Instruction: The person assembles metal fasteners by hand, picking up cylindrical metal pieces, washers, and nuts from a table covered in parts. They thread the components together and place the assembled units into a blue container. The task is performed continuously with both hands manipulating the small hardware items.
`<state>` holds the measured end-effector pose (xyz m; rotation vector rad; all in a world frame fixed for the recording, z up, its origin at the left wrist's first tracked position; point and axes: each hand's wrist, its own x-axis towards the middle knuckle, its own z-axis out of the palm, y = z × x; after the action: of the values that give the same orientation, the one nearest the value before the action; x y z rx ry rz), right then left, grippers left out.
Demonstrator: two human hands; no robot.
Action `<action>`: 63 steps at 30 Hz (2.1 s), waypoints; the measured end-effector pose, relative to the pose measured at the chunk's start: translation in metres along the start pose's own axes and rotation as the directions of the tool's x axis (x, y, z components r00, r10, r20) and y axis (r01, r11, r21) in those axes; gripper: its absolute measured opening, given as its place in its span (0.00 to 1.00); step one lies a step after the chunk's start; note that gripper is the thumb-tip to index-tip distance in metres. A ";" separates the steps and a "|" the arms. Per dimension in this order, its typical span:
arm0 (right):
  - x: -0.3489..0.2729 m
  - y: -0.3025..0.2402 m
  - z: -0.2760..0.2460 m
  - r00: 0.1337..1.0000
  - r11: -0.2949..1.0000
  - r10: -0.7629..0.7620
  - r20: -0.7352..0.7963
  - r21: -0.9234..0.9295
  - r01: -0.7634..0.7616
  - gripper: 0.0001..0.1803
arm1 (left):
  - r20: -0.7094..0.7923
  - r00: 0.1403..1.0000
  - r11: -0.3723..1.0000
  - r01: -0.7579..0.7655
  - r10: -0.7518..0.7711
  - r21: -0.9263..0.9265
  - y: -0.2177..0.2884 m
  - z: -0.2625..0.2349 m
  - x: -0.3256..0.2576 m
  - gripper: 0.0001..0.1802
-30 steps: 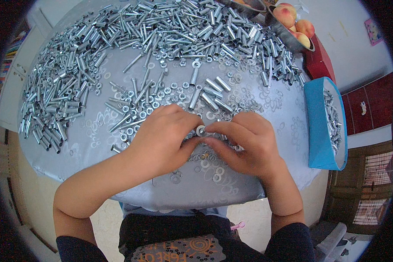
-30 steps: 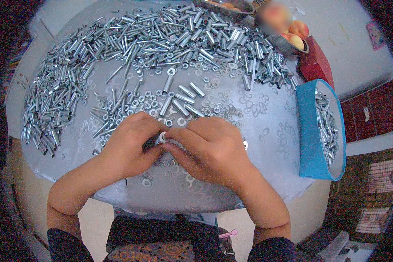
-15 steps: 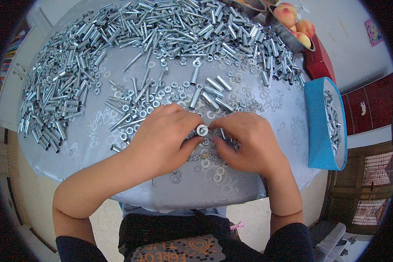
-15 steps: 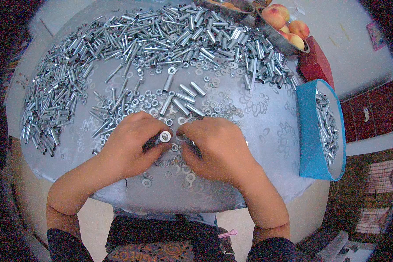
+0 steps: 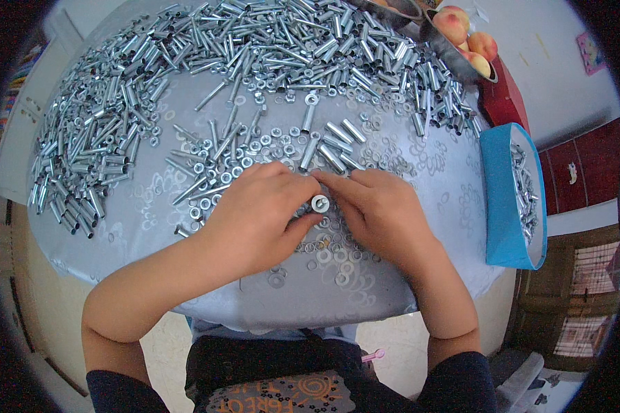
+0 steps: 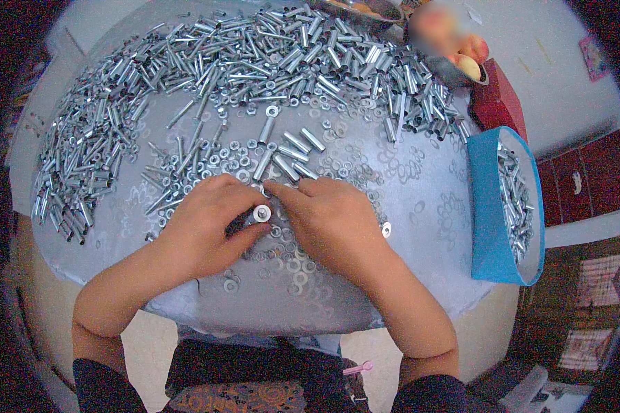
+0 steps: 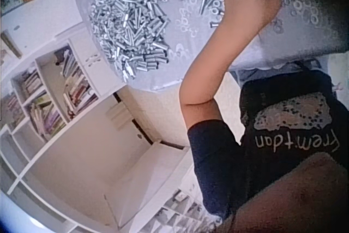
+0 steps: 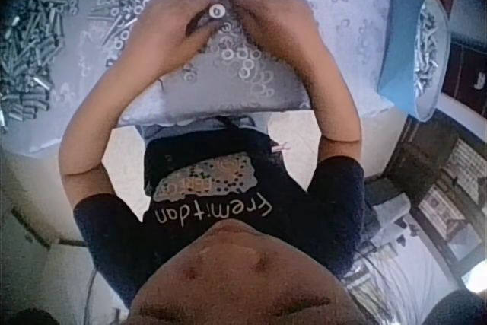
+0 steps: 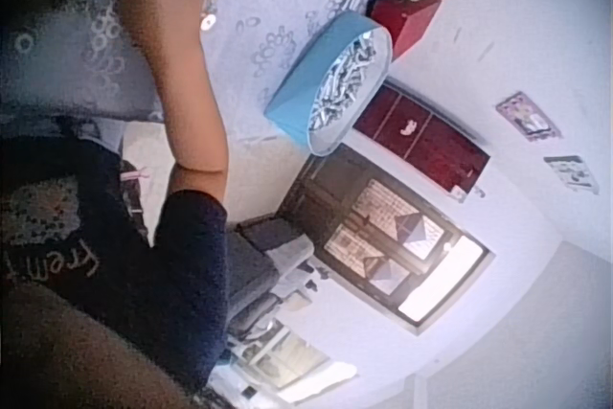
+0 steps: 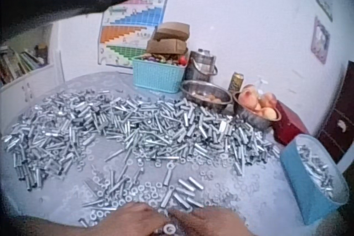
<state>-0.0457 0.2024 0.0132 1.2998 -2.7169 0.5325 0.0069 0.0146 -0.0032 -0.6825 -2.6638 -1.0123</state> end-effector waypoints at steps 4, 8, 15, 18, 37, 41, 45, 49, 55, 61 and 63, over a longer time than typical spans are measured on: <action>0.002 -0.002 0.000 1.000 1.000 0.012 0.013 0.004 -0.012 0.11 | 0.010 1.000 1.000 -0.010 0.010 -0.004 -0.002 0.001 -0.001 0.14; 0.001 0.001 0.002 0.998 0.996 0.063 0.004 0.067 -0.063 0.11 | 0.015 1.000 1.000 -0.005 0.005 -0.002 -0.002 0.001 -0.001 0.14; -0.001 0.002 0.000 0.978 0.959 0.204 0.041 0.192 -0.208 0.09 | 0.013 1.000 1.000 -0.013 0.013 -0.007 -0.002 0.000 -0.001 0.12; 0.000 0.003 0.002 0.979 0.964 0.204 0.015 0.169 -0.204 0.08 | 0.023 1.000 1.000 -0.009 0.009 -0.002 -0.001 0.000 0.000 0.12; -0.001 -0.004 -0.010 0.971 0.949 -0.179 -0.156 0.234 0.213 0.06 | -0.067 0.996 0.999 -0.050 0.050 -0.002 -0.002 0.004 0.001 0.10; -0.001 -0.007 -0.012 0.968 0.949 -0.171 -0.182 0.235 0.212 0.07 | -0.075 0.996 0.999 -0.050 0.050 0.006 -0.003 0.005 0.000 0.10; -0.002 -0.006 -0.011 0.973 0.953 -0.145 -0.177 0.239 0.185 0.07 | 0.059 0.998 1.000 0.020 -0.021 0.020 -0.002 0.000 0.000 0.15; -0.002 -0.006 -0.013 0.976 0.955 -0.136 -0.168 0.241 0.175 0.07 | 0.042 0.999 1.000 0.017 -0.018 0.016 -0.003 0.002 0.000 0.14; -0.001 -0.004 -0.012 0.975 0.954 -0.132 -0.178 0.243 0.173 0.07 | 0.031 0.999 1.000 0.019 -0.020 0.013 -0.003 0.002 0.000 0.13; -0.002 -0.006 -0.014 0.985 0.966 -0.104 -0.141 0.221 0.134 0.08 | 0.036 0.999 1.000 0.011 -0.012 0.009 -0.004 0.002 0.000 0.13; -0.002 -0.007 -0.014 0.986 0.970 -0.093 -0.138 0.210 0.121 0.08 | 0.025 1.000 1.000 0.001 -0.001 0.011 -0.003 0.002 0.000 0.14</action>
<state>-0.0402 0.2051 0.0281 1.3973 -2.5248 0.8912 0.0048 0.0141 -0.0068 -0.6966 -2.6891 -0.9950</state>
